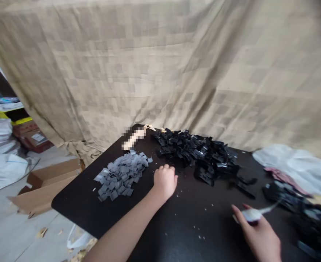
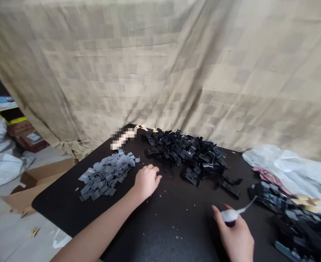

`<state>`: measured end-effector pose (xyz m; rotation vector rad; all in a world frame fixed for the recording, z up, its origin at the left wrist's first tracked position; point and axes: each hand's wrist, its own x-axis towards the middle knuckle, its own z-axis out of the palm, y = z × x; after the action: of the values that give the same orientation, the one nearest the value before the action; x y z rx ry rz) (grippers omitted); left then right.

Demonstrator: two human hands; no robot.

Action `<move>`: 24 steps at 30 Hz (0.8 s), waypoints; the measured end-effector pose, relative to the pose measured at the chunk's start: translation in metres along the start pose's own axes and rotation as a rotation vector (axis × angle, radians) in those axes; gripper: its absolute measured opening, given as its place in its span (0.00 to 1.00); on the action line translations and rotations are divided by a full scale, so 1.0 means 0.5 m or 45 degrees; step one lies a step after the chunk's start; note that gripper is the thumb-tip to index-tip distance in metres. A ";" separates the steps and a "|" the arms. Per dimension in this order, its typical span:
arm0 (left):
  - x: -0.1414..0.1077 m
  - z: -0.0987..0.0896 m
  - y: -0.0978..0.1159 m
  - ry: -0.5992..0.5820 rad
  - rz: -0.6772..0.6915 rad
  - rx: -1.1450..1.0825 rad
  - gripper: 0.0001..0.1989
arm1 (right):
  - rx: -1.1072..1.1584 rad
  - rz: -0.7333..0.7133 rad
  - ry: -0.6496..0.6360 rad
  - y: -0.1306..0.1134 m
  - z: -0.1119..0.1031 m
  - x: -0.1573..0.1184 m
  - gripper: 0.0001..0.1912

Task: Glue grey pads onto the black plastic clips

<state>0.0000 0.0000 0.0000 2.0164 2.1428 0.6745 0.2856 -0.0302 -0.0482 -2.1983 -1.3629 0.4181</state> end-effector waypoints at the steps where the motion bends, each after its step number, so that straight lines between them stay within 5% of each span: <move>1: -0.007 -0.015 -0.020 0.023 -0.011 0.047 0.09 | 0.003 0.054 -0.007 -0.001 -0.001 0.000 0.37; 7: -0.018 -0.100 -0.171 0.154 -0.112 0.229 0.13 | 0.093 0.016 0.064 -0.004 0.007 -0.015 0.34; 10: -0.011 -0.101 -0.190 0.139 -0.058 0.228 0.11 | 0.111 0.014 0.081 0.001 0.010 -0.021 0.31; 19: 0.057 0.036 -0.042 -0.052 0.188 0.068 0.17 | 0.503 -0.087 0.121 0.041 0.021 -0.009 0.23; 24: 0.095 0.092 0.015 -0.086 0.157 0.036 0.20 | 0.726 -0.039 0.012 0.041 0.018 -0.009 0.24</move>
<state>0.0195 0.0572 -0.0279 2.1681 2.0152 0.5862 0.2940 -0.0390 -0.0674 -1.7039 -1.0972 0.6876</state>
